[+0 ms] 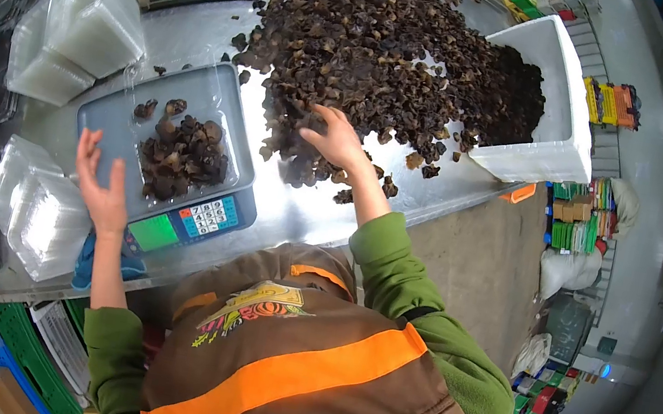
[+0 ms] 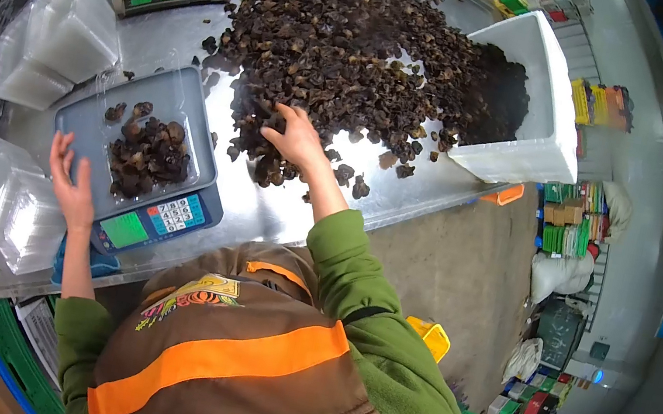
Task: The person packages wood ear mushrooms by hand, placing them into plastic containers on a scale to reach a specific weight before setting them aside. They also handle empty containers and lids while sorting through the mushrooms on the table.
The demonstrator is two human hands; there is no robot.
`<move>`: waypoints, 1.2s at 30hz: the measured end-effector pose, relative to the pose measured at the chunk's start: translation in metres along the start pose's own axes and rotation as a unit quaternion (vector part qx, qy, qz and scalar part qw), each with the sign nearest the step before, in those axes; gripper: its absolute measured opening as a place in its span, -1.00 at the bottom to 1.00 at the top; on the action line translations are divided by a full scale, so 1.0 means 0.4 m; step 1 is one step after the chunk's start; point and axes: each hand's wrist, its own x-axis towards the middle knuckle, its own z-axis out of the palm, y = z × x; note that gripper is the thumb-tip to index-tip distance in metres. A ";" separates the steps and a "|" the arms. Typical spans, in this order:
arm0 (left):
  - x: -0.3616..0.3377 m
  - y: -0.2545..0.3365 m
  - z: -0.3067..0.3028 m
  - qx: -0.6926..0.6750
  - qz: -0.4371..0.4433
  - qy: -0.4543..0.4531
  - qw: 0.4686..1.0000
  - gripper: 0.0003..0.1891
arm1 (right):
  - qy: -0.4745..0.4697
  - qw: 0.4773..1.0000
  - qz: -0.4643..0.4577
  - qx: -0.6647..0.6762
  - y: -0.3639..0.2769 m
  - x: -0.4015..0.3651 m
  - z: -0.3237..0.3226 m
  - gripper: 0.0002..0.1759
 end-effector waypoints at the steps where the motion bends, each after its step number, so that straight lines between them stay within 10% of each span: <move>1: 0.004 -0.012 -0.018 -0.026 -0.019 0.031 0.999 -0.35 | -0.016 0.999 0.015 -0.041 0.000 -0.014 -0.008 -0.31; 14: 0.005 -0.030 -0.132 -0.035 -0.087 0.137 0.986 -0.52 | -0.102 0.947 -0.043 0.303 -0.183 -0.023 -0.044 -0.47; 23: -0.029 -0.013 -0.072 -0.048 -0.160 0.069 0.983 -0.59 | -0.089 0.960 -0.248 0.096 -0.425 -0.007 0.089 -0.01; 26: -0.060 0.043 -0.024 -0.021 -0.190 -0.056 0.980 -0.64 | -0.041 0.961 -0.271 0.034 -0.503 -0.041 0.137 -0.12; 31: -0.102 0.008 0.065 -0.048 -0.099 -0.036 0.993 -0.67 | 0.065 0.941 -0.333 0.017 -0.521 -0.050 0.220 -0.61; 36: -0.082 0.062 0.079 -0.014 -0.078 -0.034 0.996 -0.65 | 0.037 0.942 -0.324 0.076 -0.498 -0.044 0.201 -0.66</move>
